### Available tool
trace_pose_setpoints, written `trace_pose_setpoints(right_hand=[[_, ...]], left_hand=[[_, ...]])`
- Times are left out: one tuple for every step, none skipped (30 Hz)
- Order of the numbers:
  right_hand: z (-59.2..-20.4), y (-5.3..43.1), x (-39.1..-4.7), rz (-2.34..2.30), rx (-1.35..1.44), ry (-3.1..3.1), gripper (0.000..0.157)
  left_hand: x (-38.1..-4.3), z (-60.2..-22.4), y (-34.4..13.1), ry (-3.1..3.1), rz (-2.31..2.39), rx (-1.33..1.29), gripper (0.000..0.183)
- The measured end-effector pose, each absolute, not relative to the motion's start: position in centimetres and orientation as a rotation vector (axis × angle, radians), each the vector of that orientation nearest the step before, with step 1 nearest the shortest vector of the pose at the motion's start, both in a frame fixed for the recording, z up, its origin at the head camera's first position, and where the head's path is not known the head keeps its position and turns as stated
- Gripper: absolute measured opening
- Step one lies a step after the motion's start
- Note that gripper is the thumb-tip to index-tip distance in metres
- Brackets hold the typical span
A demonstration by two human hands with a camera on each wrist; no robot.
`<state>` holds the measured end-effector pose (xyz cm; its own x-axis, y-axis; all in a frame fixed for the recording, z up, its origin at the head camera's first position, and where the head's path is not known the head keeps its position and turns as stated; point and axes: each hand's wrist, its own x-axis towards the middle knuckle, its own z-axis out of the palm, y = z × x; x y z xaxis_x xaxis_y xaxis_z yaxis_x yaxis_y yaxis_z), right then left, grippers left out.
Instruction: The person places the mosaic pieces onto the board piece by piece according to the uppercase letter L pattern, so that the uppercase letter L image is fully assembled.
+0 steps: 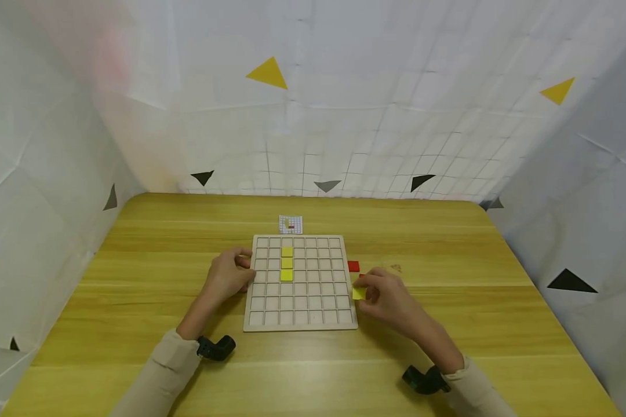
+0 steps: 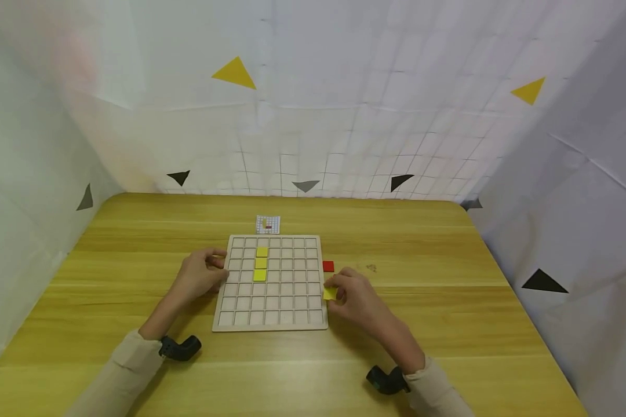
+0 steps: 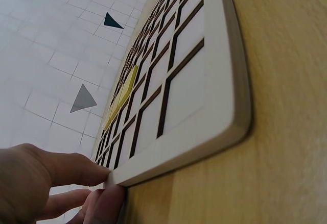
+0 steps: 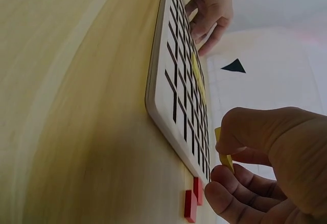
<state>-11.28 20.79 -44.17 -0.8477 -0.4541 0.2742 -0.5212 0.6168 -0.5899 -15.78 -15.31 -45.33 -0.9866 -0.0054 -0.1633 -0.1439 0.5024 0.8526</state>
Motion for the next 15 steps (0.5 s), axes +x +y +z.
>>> trace_pose_setpoints(right_hand=[[-44.1,20.6,-11.3,1.052,0.828,-2.736,0.030],[-44.1,20.4,-11.3,1.054,0.827,-2.740,0.030],[-44.1,20.3,-11.2,1.059,0.826,-2.746,0.030],[-44.0,20.1,-11.2,1.064,0.827,-2.752,0.030],[-44.0,20.0,-11.2,1.070,0.828,-2.757,0.030],[-44.0,19.8,-11.2,1.076,0.831,-2.761,0.030],[-44.0,19.6,-11.2,1.081,0.836,-2.766,0.030],[-44.0,19.5,-11.2,1.085,0.844,-2.770,0.030],[-43.9,19.3,-11.1,1.091,0.852,-2.774,0.031],[-43.9,19.2,-11.1,1.094,0.858,-2.777,0.031],[-43.9,19.0,-11.1,1.097,0.863,-2.778,0.031],[-43.9,18.8,-11.1,1.097,0.868,-2.779,0.031],[-43.9,18.7,-11.1,1.096,0.875,-2.779,0.031],[-43.9,18.5,-11.1,1.094,0.879,-2.779,0.030],[-43.9,18.3,-11.2,1.091,0.883,-2.778,0.030]], left_hand=[[-15.8,-45.3,-15.3,2.600,1.494,-0.131,0.047],[-15.8,-45.3,-15.3,2.601,1.492,-0.133,0.047],[-15.8,-45.3,-15.3,2.601,1.491,-0.136,0.047],[-15.8,-45.3,-15.3,2.601,1.491,-0.139,0.047],[-15.8,-45.4,-15.3,2.600,1.491,-0.142,0.047],[-15.8,-45.4,-15.3,2.599,1.492,-0.144,0.047],[-15.8,-45.4,-15.3,2.597,1.494,-0.146,0.047],[-15.9,-45.4,-15.3,2.596,1.496,-0.147,0.047],[-15.9,-45.4,-15.3,2.594,1.498,-0.148,0.047],[-15.9,-45.4,-15.3,2.593,1.499,-0.150,0.047],[-15.9,-45.4,-15.3,2.591,1.499,-0.149,0.047],[-15.9,-45.5,-15.3,2.591,1.499,-0.148,0.047],[-15.9,-45.5,-15.3,2.591,1.499,-0.147,0.047],[-15.9,-45.5,-15.3,2.592,1.498,-0.146,0.047],[-15.9,-45.6,-15.4,2.593,1.498,-0.146,0.047]])
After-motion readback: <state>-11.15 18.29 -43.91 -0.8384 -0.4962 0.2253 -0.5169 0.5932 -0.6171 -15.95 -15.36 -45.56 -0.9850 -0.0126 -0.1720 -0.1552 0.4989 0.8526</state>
